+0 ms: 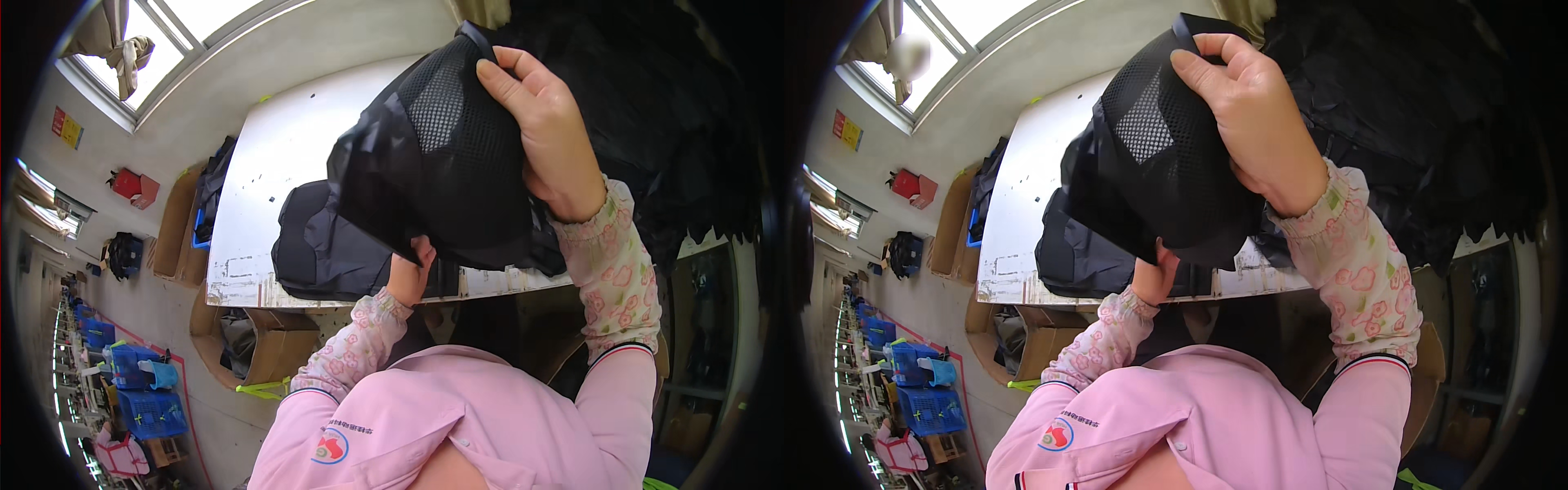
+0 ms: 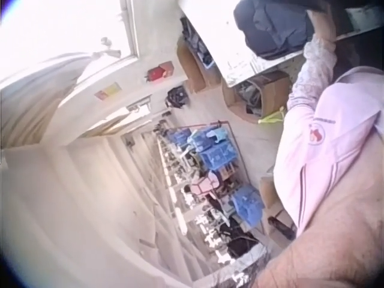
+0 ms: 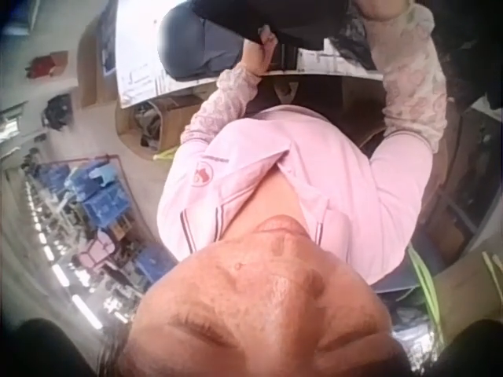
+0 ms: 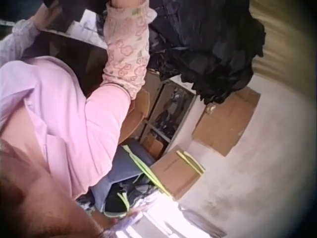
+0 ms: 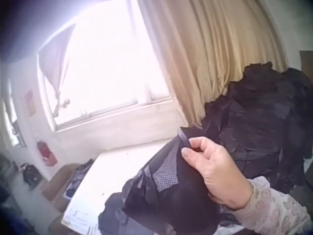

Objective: Inspecting and sorting black fabric parts at a workbench.

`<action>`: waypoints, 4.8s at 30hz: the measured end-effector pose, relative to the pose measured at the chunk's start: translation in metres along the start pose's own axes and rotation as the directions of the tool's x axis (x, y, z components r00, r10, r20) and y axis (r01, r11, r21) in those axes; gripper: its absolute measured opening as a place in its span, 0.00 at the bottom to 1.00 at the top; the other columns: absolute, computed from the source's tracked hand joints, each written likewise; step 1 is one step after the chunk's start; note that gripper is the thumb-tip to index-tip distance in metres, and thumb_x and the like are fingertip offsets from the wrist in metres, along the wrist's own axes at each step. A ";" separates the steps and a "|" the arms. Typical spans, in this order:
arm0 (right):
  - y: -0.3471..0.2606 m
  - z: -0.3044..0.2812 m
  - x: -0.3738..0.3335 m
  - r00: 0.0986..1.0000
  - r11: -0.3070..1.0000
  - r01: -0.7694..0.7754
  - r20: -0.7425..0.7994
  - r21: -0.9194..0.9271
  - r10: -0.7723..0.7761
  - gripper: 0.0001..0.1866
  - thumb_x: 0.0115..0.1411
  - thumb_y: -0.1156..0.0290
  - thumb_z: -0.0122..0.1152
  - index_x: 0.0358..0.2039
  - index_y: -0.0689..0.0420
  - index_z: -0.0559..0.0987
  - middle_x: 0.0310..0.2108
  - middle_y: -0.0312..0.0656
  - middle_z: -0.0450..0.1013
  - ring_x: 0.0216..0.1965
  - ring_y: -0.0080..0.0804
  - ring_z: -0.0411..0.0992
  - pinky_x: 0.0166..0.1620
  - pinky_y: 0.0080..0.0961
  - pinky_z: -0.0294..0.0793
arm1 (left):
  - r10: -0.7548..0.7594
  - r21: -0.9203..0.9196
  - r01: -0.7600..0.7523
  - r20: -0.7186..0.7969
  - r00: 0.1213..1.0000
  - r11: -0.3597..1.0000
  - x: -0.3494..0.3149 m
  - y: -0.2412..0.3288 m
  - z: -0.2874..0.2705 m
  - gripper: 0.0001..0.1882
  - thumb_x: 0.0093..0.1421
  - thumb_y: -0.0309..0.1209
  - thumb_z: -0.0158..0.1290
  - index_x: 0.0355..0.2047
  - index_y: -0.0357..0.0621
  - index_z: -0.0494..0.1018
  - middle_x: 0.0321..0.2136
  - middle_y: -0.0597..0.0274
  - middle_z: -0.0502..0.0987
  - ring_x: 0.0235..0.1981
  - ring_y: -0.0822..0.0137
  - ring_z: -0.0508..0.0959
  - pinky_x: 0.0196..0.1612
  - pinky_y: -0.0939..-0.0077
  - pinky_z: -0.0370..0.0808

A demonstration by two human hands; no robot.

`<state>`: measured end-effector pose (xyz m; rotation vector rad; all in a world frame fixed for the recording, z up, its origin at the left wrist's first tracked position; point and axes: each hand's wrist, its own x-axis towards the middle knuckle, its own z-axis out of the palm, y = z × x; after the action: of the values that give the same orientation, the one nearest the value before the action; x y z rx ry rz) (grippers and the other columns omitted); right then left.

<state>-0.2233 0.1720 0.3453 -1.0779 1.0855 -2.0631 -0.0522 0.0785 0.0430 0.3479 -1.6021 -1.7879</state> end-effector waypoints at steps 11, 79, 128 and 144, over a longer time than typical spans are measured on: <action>0.147 -0.120 -0.024 0.996 0.588 -0.032 0.026 -0.808 0.090 0.14 0.59 0.74 0.57 0.46 0.63 0.74 0.31 0.38 0.75 0.31 0.19 0.72 0.38 0.19 0.72 | -0.310 -0.841 0.168 0.001 0.951 0.514 0.037 0.132 -0.014 0.30 0.67 0.49 0.42 0.55 0.35 0.67 0.48 0.48 0.76 0.47 0.56 0.79 0.52 0.59 0.76; -0.037 -0.079 0.032 0.590 -0.390 0.368 0.536 -0.844 -0.604 0.09 0.55 0.69 0.64 0.35 0.56 0.76 0.30 0.41 0.71 0.32 0.41 0.72 0.35 0.33 0.70 | 0.297 0.266 -0.322 0.130 0.946 0.908 0.095 0.148 0.073 0.30 0.63 0.35 0.53 0.61 0.32 0.59 0.54 0.48 0.70 0.56 0.54 0.71 0.61 0.63 0.63; 0.026 -0.043 -0.063 0.943 0.679 0.305 0.311 -0.667 -0.119 0.14 0.54 0.74 0.65 0.39 0.62 0.73 0.34 0.49 0.75 0.34 0.44 0.75 0.38 0.28 0.73 | -0.205 -0.441 0.240 0.127 0.971 0.865 0.094 0.179 0.039 0.21 0.68 0.45 0.45 0.49 0.38 0.70 0.41 0.58 0.78 0.40 0.65 0.80 0.46 0.72 0.78; -0.005 -0.045 -0.065 0.759 0.440 0.512 0.628 -0.738 0.170 0.15 0.49 0.69 0.71 0.34 0.61 0.78 0.29 0.45 0.77 0.26 0.43 0.75 0.29 0.25 0.75 | -0.440 0.229 0.384 0.293 0.849 0.894 0.111 0.187 0.014 0.15 0.63 0.39 0.54 0.30 0.38 0.76 0.27 0.71 0.76 0.28 0.81 0.73 0.33 0.85 0.70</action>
<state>-0.2290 0.2421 0.3088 -2.2953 1.7505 -0.8803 -0.0814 0.0194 0.2508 0.5172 -2.0444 -2.1342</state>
